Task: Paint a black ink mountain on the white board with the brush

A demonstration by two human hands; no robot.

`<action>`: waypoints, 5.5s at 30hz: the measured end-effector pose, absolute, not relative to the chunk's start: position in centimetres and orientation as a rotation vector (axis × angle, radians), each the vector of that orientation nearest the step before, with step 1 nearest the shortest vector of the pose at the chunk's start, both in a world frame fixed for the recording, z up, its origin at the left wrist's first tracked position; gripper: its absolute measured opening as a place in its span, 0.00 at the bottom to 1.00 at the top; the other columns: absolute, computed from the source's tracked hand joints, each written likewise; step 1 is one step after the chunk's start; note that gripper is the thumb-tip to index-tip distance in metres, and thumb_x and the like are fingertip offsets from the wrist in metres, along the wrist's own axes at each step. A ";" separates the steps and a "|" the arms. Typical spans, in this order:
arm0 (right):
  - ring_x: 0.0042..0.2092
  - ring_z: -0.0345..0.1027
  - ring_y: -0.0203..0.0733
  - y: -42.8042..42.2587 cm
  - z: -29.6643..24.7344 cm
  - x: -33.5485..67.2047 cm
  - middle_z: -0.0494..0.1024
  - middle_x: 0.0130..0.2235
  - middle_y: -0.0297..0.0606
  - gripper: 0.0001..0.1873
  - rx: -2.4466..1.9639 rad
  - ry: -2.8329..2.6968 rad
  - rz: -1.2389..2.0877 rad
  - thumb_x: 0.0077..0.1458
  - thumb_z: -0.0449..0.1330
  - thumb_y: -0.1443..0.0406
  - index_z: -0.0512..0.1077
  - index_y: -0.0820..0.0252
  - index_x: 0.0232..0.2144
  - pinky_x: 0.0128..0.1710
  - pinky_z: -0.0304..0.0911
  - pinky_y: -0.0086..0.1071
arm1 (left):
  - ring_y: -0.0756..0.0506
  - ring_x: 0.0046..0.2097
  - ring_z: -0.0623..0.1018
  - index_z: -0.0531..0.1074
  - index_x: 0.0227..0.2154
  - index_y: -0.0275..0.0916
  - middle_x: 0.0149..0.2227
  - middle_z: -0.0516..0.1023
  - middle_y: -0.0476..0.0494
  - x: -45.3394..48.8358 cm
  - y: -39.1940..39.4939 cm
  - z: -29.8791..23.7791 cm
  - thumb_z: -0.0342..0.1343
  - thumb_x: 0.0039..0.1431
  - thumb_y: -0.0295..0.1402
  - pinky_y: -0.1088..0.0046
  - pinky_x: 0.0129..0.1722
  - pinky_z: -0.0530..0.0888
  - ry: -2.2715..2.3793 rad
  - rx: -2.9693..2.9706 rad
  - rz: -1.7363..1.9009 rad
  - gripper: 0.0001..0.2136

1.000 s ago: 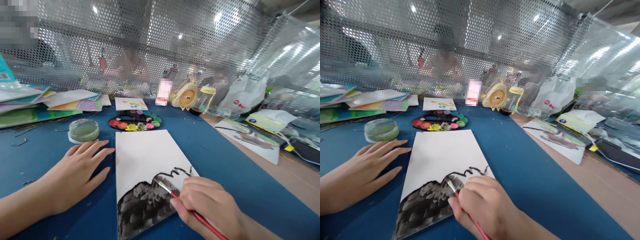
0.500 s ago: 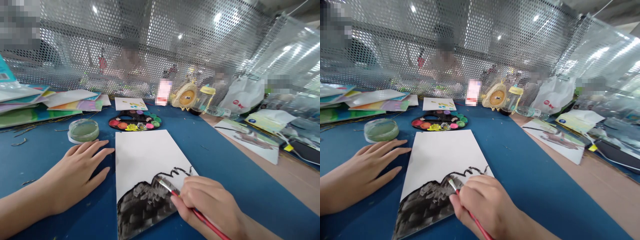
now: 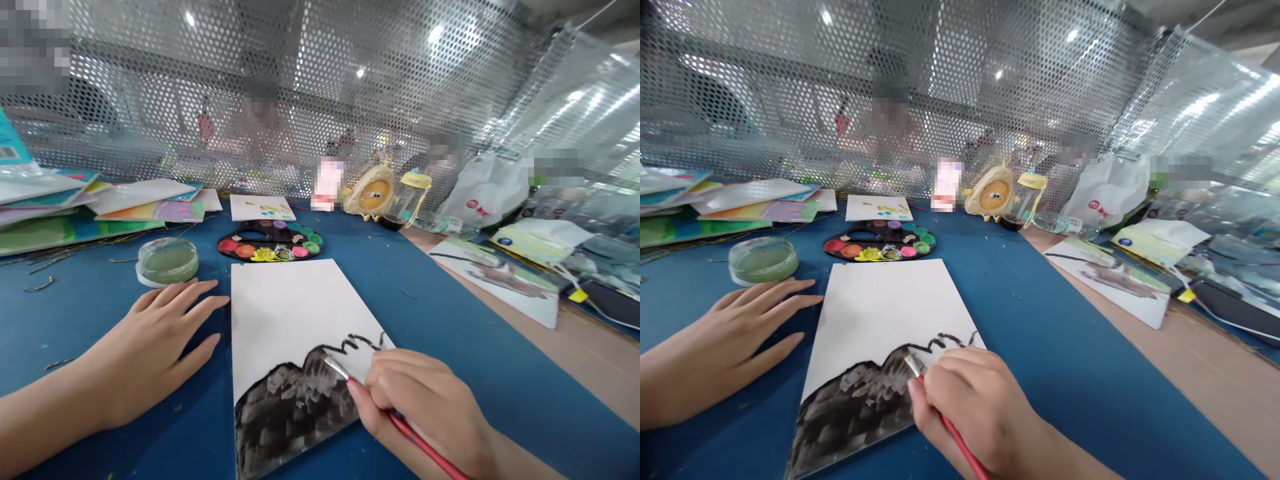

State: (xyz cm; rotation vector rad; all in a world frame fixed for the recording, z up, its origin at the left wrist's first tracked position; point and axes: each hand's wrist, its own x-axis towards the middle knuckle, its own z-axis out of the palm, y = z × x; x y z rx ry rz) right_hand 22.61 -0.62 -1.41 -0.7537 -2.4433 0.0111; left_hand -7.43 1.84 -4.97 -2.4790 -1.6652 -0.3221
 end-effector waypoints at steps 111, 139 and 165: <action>0.21 0.43 0.30 -1.0 0.1 22.8 0.47 0.20 0.26 0.18 -0.832 -2.361 -0.172 0.51 0.50 0.79 0.46 0.57 0.21 0.22 0.44 0.27 | 0.34 0.58 0.65 0.67 0.51 0.43 0.57 0.66 0.37 -7.3 1.9 -4.9 0.35 0.59 0.46 0.46 0.52 0.67 -1.676 -2.478 -0.316 0.24; 0.18 0.53 0.27 -1.0 1.3 23.4 0.61 0.16 0.27 0.18 -0.983 -2.294 -0.036 0.61 0.49 0.66 0.58 0.59 0.19 0.19 0.49 0.23 | 0.33 0.58 0.65 0.67 0.51 0.44 0.58 0.66 0.38 -7.2 1.7 -4.7 0.35 0.58 0.46 0.45 0.52 0.67 -1.705 -2.474 -0.280 0.24; 0.20 0.48 0.28 -0.4 0.6 22.8 0.53 0.18 0.26 0.18 -0.982 -2.404 0.053 0.61 0.48 0.66 0.50 0.58 0.19 0.20 0.48 0.23 | 0.34 0.59 0.64 0.67 0.51 0.44 0.58 0.65 0.39 -7.3 1.6 -4.8 0.36 0.57 0.46 0.45 0.53 0.66 -1.726 -2.479 -0.275 0.25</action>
